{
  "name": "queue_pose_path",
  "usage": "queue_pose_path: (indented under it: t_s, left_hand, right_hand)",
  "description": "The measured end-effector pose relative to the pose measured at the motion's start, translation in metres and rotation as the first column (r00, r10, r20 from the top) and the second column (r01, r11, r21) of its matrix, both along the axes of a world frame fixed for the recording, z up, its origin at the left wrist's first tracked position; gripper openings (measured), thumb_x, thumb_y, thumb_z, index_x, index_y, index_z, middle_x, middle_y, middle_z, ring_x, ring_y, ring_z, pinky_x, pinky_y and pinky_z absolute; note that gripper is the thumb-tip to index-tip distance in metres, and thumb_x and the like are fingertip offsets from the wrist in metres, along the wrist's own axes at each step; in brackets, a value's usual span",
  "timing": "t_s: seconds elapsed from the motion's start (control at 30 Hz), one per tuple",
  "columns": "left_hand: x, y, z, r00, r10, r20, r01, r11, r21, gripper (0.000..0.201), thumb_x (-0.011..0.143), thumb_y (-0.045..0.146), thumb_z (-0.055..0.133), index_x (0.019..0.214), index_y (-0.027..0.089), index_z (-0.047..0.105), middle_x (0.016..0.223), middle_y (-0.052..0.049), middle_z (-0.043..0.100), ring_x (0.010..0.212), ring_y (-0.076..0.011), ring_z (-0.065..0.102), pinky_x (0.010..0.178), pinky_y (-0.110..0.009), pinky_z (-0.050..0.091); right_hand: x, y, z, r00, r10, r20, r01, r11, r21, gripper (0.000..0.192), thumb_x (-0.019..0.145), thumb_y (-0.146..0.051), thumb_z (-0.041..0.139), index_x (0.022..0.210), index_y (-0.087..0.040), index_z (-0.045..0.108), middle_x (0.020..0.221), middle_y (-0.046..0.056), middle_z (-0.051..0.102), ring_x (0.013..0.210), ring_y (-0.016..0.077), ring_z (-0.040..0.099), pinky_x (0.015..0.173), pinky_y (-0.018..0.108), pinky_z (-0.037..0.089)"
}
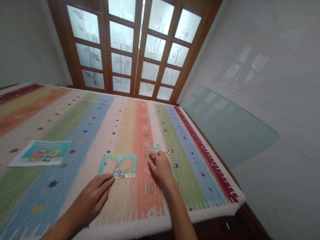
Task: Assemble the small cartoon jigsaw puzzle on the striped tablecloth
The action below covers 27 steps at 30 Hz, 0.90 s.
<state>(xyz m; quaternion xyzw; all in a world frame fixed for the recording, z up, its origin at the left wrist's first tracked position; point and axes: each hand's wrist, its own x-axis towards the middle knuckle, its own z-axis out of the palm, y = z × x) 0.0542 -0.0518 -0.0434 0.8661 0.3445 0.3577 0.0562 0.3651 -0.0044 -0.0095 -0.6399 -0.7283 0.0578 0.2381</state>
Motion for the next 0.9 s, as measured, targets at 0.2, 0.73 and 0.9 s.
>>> queue_pose_path:
  t_s: [0.2, 0.73, 0.9]
  left_hand:
    - [0.000, -0.001, -0.001, 1.000, 0.006, -0.001, -0.006, 0.999, -0.034, 0.039, 0.100, 0.015, 0.044, 0.134, 0.021, 0.063, 0.121, -0.012, 0.069, 0.113, -0.0275, 0.067, 0.099, -0.047, 0.060]
    - [0.000, 0.000, 0.000, 1.000, 0.000, 0.005, 0.000, 1.000, -0.011, 0.036, 0.102, 0.016, 0.045, 0.133, 0.020, 0.063, 0.121, -0.011, 0.069, 0.113, -0.0276, 0.066, 0.098, -0.047, 0.060]
    - [0.000, 0.000, 0.002, 1.000, 0.002, -0.001, -0.002, 1.000, 0.001, 0.032, 0.102, 0.017, 0.045, 0.128, 0.019, 0.064, 0.120, -0.012, 0.068, 0.112, -0.0269, 0.066, 0.098, -0.046, 0.060]
  right_hand:
    - [0.022, 0.008, 0.002, 0.993, -0.107, -0.048, 0.109, 0.993, 0.043, 0.032, 0.086, -0.021, 0.062, 0.116, -0.021, 0.074, 0.095, 0.008, 0.066, 0.091, 0.0229, 0.062, 0.087, 0.035, 0.047]
    - [0.080, 0.008, -0.019, 0.937, -0.342, -0.066, 0.345, 0.938, 0.036, 0.033, 0.090, -0.016, 0.048, 0.106, -0.017, 0.077, 0.096, 0.010, 0.066, 0.091, 0.0246, 0.065, 0.093, 0.038, 0.048]
    - [0.077, 0.007, -0.020, 0.932, -0.341, -0.126, 0.350, 0.935, 0.056, 0.026, 0.090, -0.032, 0.056, 0.102, -0.018, 0.075, 0.094, 0.010, 0.066, 0.089, 0.0257, 0.064, 0.089, 0.039, 0.049]
